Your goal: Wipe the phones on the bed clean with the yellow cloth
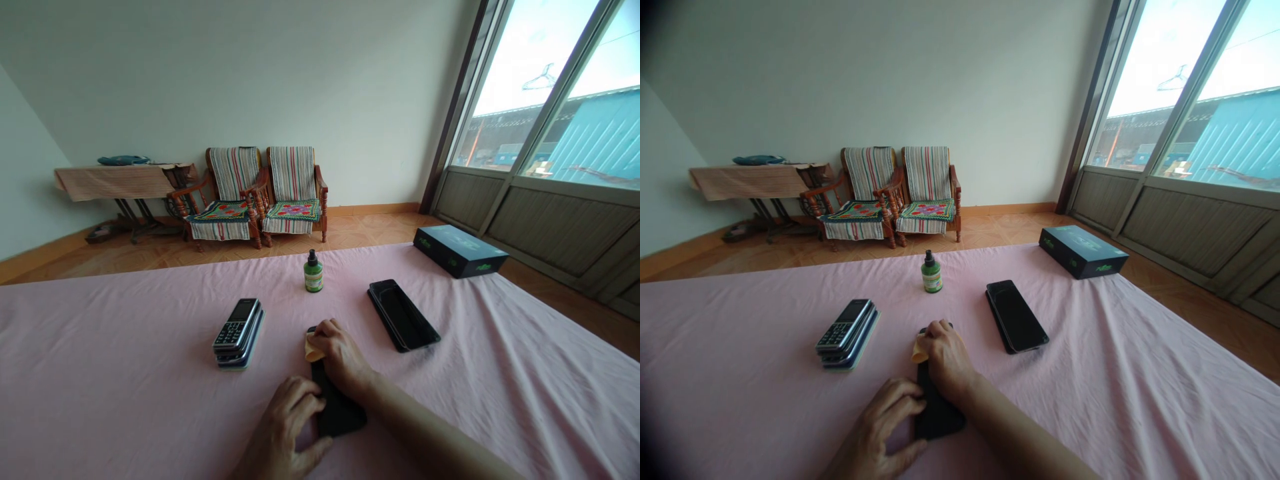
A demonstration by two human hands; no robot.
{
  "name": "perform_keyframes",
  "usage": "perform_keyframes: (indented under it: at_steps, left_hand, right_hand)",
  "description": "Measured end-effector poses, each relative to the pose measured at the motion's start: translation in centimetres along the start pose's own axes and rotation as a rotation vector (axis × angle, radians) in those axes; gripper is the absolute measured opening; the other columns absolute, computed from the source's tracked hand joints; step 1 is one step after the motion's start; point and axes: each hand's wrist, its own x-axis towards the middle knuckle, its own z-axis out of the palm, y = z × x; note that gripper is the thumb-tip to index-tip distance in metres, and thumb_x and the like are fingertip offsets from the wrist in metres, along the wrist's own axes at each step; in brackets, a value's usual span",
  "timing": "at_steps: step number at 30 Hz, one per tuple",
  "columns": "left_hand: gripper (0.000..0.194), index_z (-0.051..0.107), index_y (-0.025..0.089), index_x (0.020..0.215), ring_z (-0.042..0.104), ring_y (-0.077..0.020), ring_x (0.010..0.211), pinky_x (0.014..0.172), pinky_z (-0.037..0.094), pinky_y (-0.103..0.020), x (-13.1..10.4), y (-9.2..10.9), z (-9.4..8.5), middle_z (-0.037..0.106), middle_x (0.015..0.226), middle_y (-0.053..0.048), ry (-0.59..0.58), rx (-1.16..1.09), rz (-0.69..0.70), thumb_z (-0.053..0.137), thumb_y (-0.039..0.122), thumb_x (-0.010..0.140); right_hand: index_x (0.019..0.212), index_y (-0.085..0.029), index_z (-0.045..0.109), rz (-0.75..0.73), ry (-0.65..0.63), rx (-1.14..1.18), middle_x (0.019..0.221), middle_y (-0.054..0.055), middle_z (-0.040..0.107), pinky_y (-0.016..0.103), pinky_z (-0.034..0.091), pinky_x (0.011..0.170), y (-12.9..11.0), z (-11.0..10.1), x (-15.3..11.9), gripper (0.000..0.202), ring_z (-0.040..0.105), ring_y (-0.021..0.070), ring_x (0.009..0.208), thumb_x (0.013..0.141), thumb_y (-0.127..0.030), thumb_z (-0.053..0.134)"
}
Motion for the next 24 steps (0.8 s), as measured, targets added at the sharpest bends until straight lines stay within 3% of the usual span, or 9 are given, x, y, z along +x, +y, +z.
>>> perform_keyframes:
  at_steps: [7, 13, 18, 24]
  left_hand:
    - [0.040, 0.062, 0.022, 0.100, 0.060, -0.0234, 0.099, 0.087, 0.055, -0.038, -0.1, -0.3, 0.4, 0.061, 0.103, -0.005, 0.037, 0.006, 0.035, 0.071, 0.001, 0.067]
    - [0.040, 0.063, 0.021, 0.099, 0.060, -0.0243, 0.099, 0.085, 0.055, -0.038, -0.1, -0.4, 0.5, 0.063, 0.102, -0.005, 0.061, 0.002, 0.054, 0.073, 0.001, 0.065]
    - [0.033, 0.065, 0.021, 0.097, 0.061, -0.0235, 0.095, 0.083, 0.056, -0.036, 0.0, -0.5, 0.4, 0.063, 0.098, -0.005, 0.054, 0.003, 0.052, 0.074, 0.006, 0.068]
    - [0.035, 0.066, 0.021, 0.099, 0.060, -0.0237, 0.097, 0.085, 0.054, -0.036, 0.2, -0.4, 0.2, 0.063, 0.099, -0.006, -0.001, -0.008, 0.028, 0.076, 0.008, 0.068]
  right_hand:
    - [0.087, -0.019, 0.067, 0.014, -0.021, -0.065, 0.092, 0.004, 0.056, 0.026, 0.040, 0.075, 0.9, -0.2, 1.0, 0.019, 0.047, 0.0173, 0.088, 0.090, -0.009, 0.052]
    - [0.078, -0.016, 0.067, 0.136, 0.024, -0.124, 0.088, 0.008, 0.054, 0.030, 0.039, 0.071, 1.8, -0.5, 0.6, 0.026, 0.045, 0.0210, 0.086, 0.091, -0.006, 0.046]
    - [0.081, -0.018, 0.069, 0.090, -0.016, -0.090, 0.089, 0.006, 0.057, 0.027, 0.040, 0.073, 0.8, 0.7, 1.9, 0.025, 0.048, 0.0186, 0.087, 0.089, -0.006, 0.049]
    - [0.078, -0.016, 0.071, 0.088, -0.036, -0.059, 0.087, 0.007, 0.058, 0.027, 0.039, 0.071, 1.9, -0.1, 2.5, 0.029, 0.048, 0.0187, 0.087, 0.081, 0.002, 0.048]
